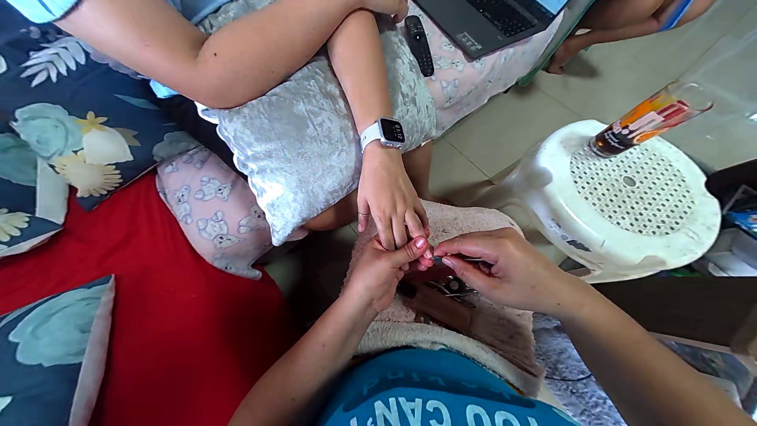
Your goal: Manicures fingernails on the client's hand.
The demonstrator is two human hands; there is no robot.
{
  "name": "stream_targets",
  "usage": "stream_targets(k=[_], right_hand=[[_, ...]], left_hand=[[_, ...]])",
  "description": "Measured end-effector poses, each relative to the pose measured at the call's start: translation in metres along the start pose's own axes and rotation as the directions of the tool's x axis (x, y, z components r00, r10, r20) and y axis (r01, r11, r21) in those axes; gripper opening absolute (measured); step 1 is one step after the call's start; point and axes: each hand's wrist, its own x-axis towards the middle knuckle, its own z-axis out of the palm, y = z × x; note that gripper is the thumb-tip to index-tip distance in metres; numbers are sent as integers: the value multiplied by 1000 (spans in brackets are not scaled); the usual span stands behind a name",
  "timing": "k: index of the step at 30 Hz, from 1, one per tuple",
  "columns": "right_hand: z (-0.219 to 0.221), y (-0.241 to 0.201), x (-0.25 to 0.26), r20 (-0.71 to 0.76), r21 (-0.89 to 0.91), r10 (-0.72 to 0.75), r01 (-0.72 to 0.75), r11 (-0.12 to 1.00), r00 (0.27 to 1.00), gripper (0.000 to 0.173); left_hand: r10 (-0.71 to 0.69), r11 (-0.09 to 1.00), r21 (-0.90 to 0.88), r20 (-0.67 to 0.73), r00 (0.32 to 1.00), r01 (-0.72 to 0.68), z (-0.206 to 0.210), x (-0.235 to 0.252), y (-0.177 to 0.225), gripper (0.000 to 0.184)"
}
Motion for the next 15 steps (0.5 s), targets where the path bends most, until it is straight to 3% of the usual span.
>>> stream_targets(k=[8, 15], right_hand=[[-2, -1, 0, 19, 80, 40, -41, 996, 999, 24], [2, -3, 1, -3, -59, 10, -10, 998, 1000, 24]], left_hand=[[4, 999, 36, -18, 1000, -4, 1, -1, 1, 8], [1, 999, 40, -29, 1000, 1, 2, 0, 1, 8]])
